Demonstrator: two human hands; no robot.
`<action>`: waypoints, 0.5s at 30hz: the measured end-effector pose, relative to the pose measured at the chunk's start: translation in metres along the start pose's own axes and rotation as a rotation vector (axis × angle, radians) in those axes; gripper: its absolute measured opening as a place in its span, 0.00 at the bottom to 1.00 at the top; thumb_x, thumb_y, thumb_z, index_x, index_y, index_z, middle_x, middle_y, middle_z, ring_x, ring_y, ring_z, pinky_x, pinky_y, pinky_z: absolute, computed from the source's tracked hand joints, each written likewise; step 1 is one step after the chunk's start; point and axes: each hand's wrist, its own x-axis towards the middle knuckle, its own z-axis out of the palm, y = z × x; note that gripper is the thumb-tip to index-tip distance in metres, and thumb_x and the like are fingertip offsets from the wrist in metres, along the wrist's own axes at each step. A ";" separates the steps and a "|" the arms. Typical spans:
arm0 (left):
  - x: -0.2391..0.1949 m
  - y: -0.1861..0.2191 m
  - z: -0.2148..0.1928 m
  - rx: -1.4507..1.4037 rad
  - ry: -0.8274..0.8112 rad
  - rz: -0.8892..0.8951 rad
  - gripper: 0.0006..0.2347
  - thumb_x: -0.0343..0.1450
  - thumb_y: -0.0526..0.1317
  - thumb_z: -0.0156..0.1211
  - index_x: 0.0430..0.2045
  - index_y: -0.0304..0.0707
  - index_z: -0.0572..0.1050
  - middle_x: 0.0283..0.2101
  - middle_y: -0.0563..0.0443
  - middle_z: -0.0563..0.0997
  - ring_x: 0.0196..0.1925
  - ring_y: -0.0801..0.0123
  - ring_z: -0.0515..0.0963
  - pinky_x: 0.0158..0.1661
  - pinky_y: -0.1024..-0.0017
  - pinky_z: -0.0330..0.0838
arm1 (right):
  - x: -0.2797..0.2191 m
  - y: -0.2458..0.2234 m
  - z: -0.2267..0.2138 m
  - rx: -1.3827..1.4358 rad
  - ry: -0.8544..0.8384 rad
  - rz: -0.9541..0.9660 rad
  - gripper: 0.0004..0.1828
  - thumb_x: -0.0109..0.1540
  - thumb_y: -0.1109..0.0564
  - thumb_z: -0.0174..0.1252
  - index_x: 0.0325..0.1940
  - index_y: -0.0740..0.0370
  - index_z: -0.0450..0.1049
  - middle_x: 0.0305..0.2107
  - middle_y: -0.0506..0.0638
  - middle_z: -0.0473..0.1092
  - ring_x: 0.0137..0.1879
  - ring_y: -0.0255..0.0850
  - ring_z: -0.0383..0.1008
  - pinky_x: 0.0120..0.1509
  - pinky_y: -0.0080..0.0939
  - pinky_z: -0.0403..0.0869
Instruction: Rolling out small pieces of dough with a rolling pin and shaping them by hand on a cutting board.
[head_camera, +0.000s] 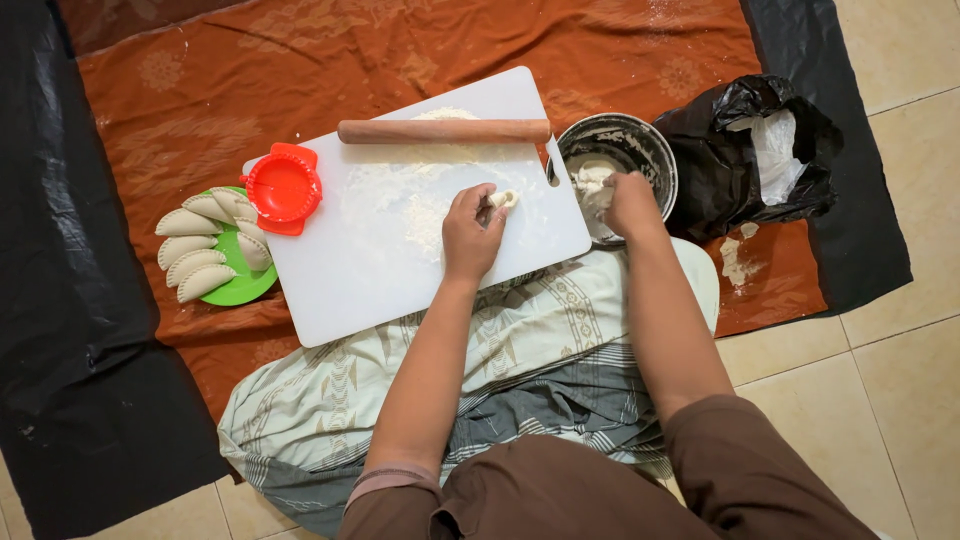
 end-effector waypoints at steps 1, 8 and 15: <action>-0.001 0.000 0.000 0.000 -0.002 -0.002 0.13 0.69 0.32 0.67 0.47 0.34 0.76 0.46 0.42 0.78 0.51 0.52 0.83 0.49 0.67 0.82 | -0.001 -0.003 -0.001 0.000 -0.001 0.002 0.28 0.54 0.65 0.73 0.58 0.64 0.78 0.49 0.73 0.70 0.54 0.70 0.75 0.51 0.66 0.81; -0.001 0.000 -0.001 -0.014 0.002 0.029 0.13 0.69 0.31 0.67 0.47 0.33 0.76 0.46 0.41 0.77 0.51 0.50 0.82 0.48 0.67 0.82 | 0.012 0.014 0.006 0.089 -0.022 0.161 0.21 0.63 0.55 0.64 0.51 0.78 0.78 0.29 0.73 0.75 0.32 0.63 0.80 0.34 0.62 0.78; -0.004 -0.004 0.000 -0.043 -0.003 0.032 0.13 0.69 0.31 0.66 0.47 0.32 0.76 0.47 0.40 0.77 0.52 0.50 0.82 0.49 0.68 0.82 | -0.006 -0.027 -0.008 -0.077 -0.042 0.051 0.38 0.50 0.64 0.76 0.63 0.71 0.69 0.53 0.71 0.66 0.55 0.74 0.75 0.57 0.72 0.76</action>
